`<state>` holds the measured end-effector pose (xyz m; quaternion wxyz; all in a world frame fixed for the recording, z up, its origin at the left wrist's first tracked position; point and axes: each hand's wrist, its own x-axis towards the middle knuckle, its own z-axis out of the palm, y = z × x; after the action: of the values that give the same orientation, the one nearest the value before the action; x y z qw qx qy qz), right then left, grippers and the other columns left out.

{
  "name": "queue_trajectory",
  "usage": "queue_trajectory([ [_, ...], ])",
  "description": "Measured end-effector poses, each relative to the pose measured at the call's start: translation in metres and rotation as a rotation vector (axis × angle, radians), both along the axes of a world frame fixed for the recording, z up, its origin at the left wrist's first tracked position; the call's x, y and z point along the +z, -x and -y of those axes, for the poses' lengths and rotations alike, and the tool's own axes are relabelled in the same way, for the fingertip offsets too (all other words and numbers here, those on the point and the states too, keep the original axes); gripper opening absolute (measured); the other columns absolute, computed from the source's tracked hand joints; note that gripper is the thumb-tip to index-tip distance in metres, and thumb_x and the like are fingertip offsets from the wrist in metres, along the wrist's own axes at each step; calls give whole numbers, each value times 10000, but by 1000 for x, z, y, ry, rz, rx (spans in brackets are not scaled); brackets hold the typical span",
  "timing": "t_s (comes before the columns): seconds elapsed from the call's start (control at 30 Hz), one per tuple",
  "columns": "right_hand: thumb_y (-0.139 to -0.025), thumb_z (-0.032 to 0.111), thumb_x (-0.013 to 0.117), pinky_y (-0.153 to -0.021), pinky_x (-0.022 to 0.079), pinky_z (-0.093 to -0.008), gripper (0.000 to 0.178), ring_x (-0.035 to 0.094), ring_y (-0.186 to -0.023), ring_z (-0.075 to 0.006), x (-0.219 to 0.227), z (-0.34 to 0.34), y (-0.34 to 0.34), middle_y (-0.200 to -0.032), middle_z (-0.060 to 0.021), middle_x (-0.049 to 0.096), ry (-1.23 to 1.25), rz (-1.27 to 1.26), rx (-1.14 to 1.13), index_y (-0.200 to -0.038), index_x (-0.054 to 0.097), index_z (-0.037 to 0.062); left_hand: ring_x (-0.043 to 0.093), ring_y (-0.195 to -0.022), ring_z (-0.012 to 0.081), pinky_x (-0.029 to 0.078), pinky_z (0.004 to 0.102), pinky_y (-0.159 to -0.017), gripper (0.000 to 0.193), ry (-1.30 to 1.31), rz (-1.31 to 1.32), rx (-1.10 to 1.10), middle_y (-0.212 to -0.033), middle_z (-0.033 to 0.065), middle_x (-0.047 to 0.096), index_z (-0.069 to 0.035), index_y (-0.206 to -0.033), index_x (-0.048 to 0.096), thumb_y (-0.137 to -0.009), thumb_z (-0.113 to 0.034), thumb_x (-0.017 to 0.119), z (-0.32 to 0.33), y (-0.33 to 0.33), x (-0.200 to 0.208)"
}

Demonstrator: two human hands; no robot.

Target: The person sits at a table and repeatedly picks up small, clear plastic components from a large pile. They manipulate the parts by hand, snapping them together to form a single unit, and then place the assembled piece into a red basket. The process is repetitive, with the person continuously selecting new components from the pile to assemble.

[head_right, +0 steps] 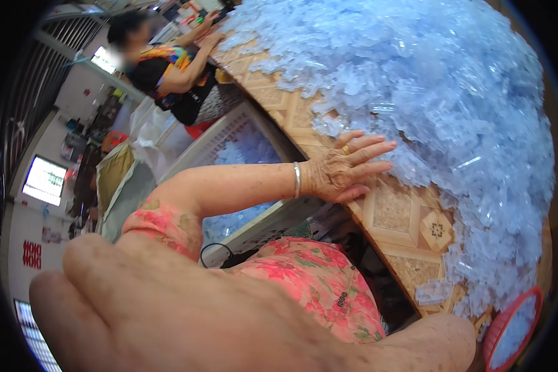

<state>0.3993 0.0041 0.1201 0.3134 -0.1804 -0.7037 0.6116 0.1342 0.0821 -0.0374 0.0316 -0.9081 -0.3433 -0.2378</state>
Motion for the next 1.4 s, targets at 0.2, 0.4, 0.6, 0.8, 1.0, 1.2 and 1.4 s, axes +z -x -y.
queue_trajectory([
  [0.2, -899, -59, 466, -810, 528, -258, 358, 661, -987, -163, -38, -4, -32, -1133, -106, 672, 9, 71, -57, -1222, 619, -30, 326, -1460, 356, 204, 534, -1164, 705, 25, -23, 26, -1607, 177, 307, -126, -1443, 452, -800, -260, 707, 2, -1, 0],
  [0.4, -884, -62, 465, -801, 529, -256, 364, 663, -980, -164, -41, -13, -39, -1127, -104, 672, -19, 32, -31, -1211, 622, -29, 316, -1470, 360, 189, 519, -1184, 744, 48, -83, 79, -1602, 182, 319, -122, -1480, 438, -794, -269, 686, 4, -3, 8],
  [0.6, -869, -65, 464, -793, 530, -254, 371, 665, -974, -164, -39, -14, -37, -1121, -102, 672, -33, 29, -9, -1201, 626, -29, 312, -1475, 359, 184, 516, -1184, 757, 51, -73, 88, -1604, 186, 313, -123, -1486, 433, -790, -263, 695, 6, 0, 9],
  [0.8, -854, -67, 462, -785, 530, -252, 378, 667, -967, -165, -40, -5, -33, -1114, -100, 672, -30, 100, -30, -1191, 629, -28, 314, -1474, 349, 190, 515, -1176, 761, 10, -21, 54, -1610, 178, 306, -140, -1486, 425, -790, -262, 707, 1, -3, -1],
  [1.0, -840, -70, 461, -777, 531, -251, 384, 668, -960, -165, -14, -3, -4, -1108, -98, 672, -83, 49, 52, -1181, 633, -28, 316, -1474, 338, 186, 510, -1177, 761, -49, 32, 49, -1617, 165, 300, -141, -1482, 432, -786, -262, 716, 2, -2, -5],
  [1.2, -825, -72, 459, -768, 532, -249, 391, 670, -953, -166, 40, -4, 52, -1102, -97, 672, -145, -110, 255, -1171, 636, -27, 304, -1480, 339, 176, 513, -1184, 797, -49, 34, 45, -1620, 152, 297, -141, -1492, 418, -767, -254, 727, 2, -1, -6],
  [1.4, -810, -75, 458, -760, 533, -247, 398, 672, -946, -167, 46, 6, 72, -1096, -95, 672, -136, -89, 326, -1160, 639, -27, 307, -1475, 349, 193, 519, -1176, 806, -78, 65, 34, -1621, 160, 292, -131, -1485, 419, -752, -254, 730, 2, 1, -8],
])
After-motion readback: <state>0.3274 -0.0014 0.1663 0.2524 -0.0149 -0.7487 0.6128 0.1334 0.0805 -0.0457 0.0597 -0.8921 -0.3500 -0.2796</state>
